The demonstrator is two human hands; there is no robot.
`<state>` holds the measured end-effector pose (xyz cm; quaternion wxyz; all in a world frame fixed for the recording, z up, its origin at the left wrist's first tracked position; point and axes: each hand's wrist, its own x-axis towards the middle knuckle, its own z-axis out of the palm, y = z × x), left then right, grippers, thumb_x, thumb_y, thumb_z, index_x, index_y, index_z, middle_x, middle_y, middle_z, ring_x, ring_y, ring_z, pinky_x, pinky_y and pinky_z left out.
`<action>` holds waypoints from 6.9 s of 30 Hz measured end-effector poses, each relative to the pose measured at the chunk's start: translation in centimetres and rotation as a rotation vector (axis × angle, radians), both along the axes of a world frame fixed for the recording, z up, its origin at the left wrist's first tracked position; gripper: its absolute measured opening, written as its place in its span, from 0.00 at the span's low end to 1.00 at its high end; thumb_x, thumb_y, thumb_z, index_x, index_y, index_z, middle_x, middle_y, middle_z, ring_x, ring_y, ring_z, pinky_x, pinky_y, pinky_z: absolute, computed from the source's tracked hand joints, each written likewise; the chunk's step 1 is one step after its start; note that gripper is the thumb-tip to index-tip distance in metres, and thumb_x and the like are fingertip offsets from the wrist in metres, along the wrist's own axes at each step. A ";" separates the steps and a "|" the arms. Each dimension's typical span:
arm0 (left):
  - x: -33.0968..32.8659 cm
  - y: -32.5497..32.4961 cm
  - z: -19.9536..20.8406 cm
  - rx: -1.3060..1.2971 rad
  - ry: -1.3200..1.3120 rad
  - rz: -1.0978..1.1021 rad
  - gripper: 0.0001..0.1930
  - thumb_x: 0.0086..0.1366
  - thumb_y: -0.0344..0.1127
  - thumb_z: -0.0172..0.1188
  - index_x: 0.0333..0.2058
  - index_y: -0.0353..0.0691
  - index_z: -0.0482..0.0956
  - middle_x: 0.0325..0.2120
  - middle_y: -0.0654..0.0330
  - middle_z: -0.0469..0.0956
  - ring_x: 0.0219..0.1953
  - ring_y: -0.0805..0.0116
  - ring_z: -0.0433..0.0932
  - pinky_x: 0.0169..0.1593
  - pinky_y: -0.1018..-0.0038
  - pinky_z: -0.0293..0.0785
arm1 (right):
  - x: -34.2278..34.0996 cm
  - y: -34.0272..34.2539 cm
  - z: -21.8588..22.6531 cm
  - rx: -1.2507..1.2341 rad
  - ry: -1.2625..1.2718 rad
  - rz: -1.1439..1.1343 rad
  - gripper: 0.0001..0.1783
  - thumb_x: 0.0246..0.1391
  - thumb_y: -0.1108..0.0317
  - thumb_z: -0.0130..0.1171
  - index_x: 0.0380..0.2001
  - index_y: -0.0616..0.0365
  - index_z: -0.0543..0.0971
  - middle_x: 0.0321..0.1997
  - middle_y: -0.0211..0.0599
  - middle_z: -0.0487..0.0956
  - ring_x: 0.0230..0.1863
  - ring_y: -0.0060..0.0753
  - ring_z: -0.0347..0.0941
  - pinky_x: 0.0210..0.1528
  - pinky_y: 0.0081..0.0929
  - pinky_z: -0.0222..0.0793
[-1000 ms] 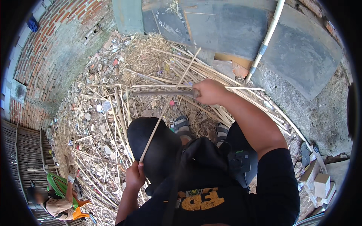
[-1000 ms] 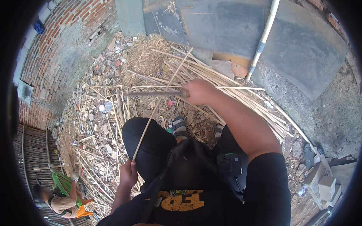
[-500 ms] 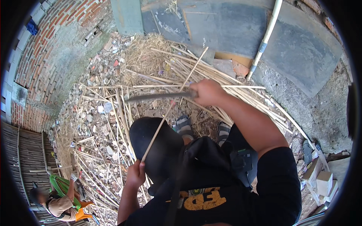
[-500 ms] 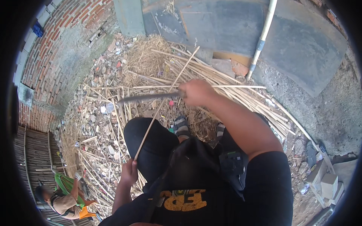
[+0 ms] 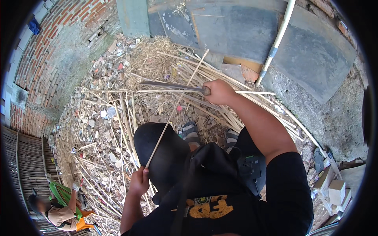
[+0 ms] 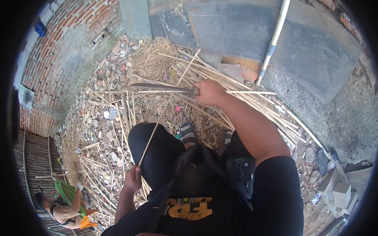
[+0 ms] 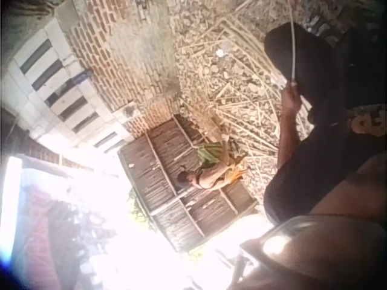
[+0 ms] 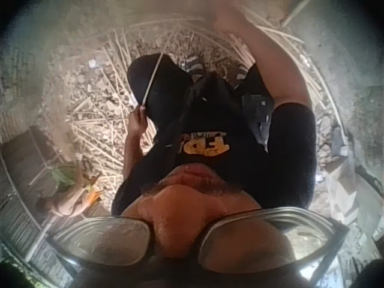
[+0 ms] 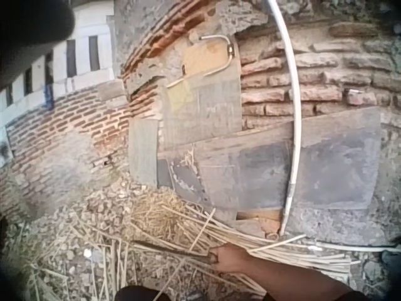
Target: The person strips thin layers from a bamboo pole using a large knife while sitting on the ground.
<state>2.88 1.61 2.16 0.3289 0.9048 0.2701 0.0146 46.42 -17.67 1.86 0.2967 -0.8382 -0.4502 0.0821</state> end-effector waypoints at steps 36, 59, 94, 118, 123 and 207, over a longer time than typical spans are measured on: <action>-0.6 0.6 1.1 -0.066 0.091 0.037 0.23 0.77 0.46 0.43 0.30 0.33 0.73 0.19 0.44 0.72 0.22 0.45 0.72 0.29 0.60 0.66 | 1.5 -0.1 0.5 -0.140 0.098 -0.022 0.11 0.47 0.64 0.64 0.36 0.51 0.83 0.34 0.39 0.84 0.38 0.43 0.81 0.43 0.43 0.77; -0.2 0.1 -0.3 0.089 0.103 0.027 0.23 0.76 0.47 0.46 0.27 0.34 0.70 0.17 0.41 0.72 0.24 0.34 0.73 0.27 0.53 0.65 | -1.2 0.5 0.2 -0.216 0.022 0.123 0.12 0.45 0.64 0.65 0.35 0.53 0.80 0.31 0.44 0.82 0.36 0.47 0.81 0.39 0.46 0.76; 0.2 -0.2 1.5 0.079 0.058 0.008 0.20 0.75 0.44 0.47 0.27 0.34 0.69 0.17 0.39 0.70 0.26 0.32 0.73 0.30 0.50 0.67 | -2.7 -0.5 2.7 -0.211 -0.215 0.186 0.12 0.41 0.66 0.65 0.32 0.54 0.79 0.29 0.48 0.81 0.36 0.55 0.79 0.39 0.50 0.74; 0.0 -1.5 -0.2 0.236 0.003 0.073 0.17 0.73 0.43 0.50 0.26 0.38 0.67 0.16 0.43 0.72 0.22 0.35 0.74 0.26 0.49 0.67 | -1.8 -0.8 2.7 -0.238 -0.154 0.158 0.14 0.42 0.63 0.66 0.35 0.52 0.80 0.31 0.47 0.82 0.39 0.54 0.80 0.41 0.49 0.75; 0.0 -1.7 -0.4 0.254 -0.009 0.080 0.17 0.73 0.42 0.50 0.26 0.38 0.67 0.16 0.43 0.72 0.22 0.35 0.74 0.26 0.49 0.66 | -1.8 -0.6 2.4 -0.207 -0.162 0.166 0.14 0.42 0.63 0.66 0.34 0.53 0.79 0.30 0.47 0.82 0.38 0.54 0.80 0.41 0.50 0.75; -0.7 -1.0 -0.3 0.396 0.105 0.044 0.10 0.71 0.40 0.56 0.34 0.40 0.71 0.18 0.43 0.77 0.23 0.36 0.77 0.26 0.46 0.70 | -1.2 0.4 0.8 -0.237 0.038 0.055 0.14 0.44 0.62 0.65 0.35 0.55 0.81 0.33 0.47 0.82 0.40 0.51 0.80 0.43 0.46 0.75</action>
